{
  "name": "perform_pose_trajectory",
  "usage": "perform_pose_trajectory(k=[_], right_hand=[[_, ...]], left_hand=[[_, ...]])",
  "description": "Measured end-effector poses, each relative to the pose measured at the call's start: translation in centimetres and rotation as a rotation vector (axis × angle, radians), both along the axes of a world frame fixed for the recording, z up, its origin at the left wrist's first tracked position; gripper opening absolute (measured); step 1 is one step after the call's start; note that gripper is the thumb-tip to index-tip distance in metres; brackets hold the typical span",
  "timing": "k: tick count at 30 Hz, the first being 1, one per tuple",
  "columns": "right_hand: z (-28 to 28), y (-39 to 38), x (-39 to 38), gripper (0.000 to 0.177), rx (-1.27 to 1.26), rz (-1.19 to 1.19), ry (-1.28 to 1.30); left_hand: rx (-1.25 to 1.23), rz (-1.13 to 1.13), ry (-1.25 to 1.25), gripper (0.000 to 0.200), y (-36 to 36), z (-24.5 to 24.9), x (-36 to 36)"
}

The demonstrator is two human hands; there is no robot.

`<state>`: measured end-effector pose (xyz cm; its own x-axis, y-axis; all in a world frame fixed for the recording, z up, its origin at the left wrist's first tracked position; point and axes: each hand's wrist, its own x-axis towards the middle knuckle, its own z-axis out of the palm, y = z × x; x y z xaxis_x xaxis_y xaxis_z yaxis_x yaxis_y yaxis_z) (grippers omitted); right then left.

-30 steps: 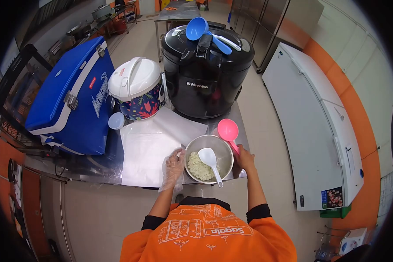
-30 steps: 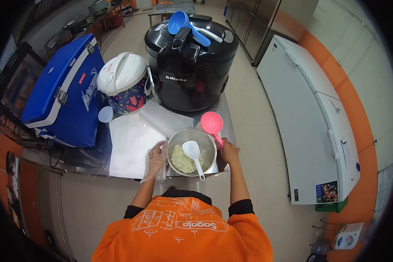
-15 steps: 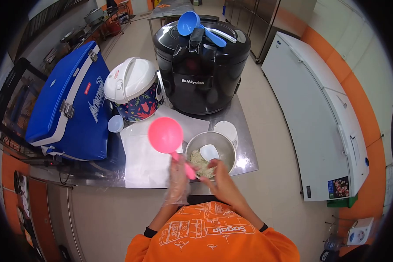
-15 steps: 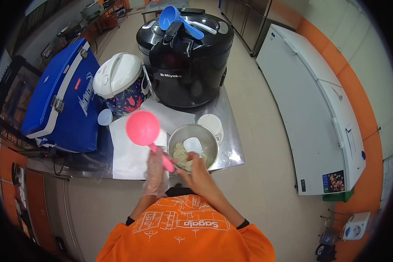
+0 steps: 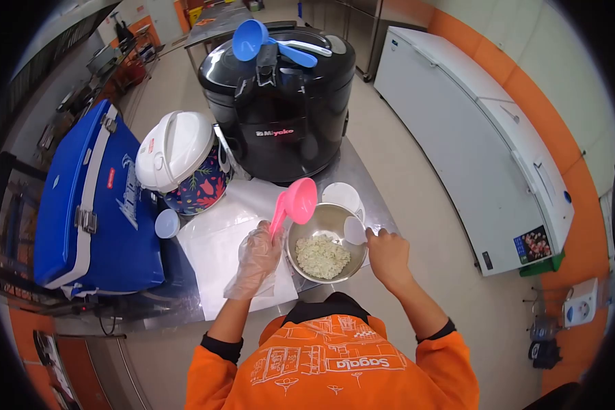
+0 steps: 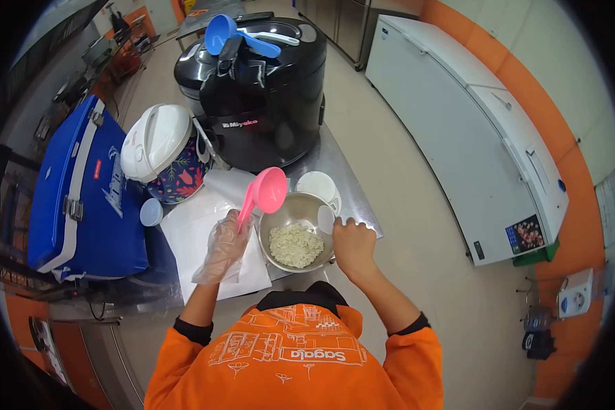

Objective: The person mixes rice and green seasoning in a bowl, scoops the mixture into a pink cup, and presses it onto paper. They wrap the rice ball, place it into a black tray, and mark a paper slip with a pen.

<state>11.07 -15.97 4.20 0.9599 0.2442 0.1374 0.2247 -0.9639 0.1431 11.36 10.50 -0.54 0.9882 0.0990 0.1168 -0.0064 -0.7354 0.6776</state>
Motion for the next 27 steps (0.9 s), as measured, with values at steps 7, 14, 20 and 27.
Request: perform_pose_trajectory(k=[7, 14, 20, 27], right_hand=[[2.1, 2.6, 3.4, 0.012, -0.280, 0.146, 0.367], [1.3, -3.9, 7.6, 0.021, -0.109, 0.167, 0.726], [-4.1, -9.6, 6.1, 0.034, 0.419, 0.222, 0.858], [-3.6, -6.4, 2.2, 0.029, 0.492, 0.193, 0.545]], left_hand=[[-0.325, 0.131, 0.145, 0.032, -2.8, -6.3, 1.7], [-0.550, 0.263, -0.117, 0.018, -6.5, -8.0, 0.0], [-0.564, 0.210, -0.124, 0.015, -8.5, -3.0, -1.1], [-0.494, 0.250, -0.216, 0.013, -9.4, -1.2, -1.2]])
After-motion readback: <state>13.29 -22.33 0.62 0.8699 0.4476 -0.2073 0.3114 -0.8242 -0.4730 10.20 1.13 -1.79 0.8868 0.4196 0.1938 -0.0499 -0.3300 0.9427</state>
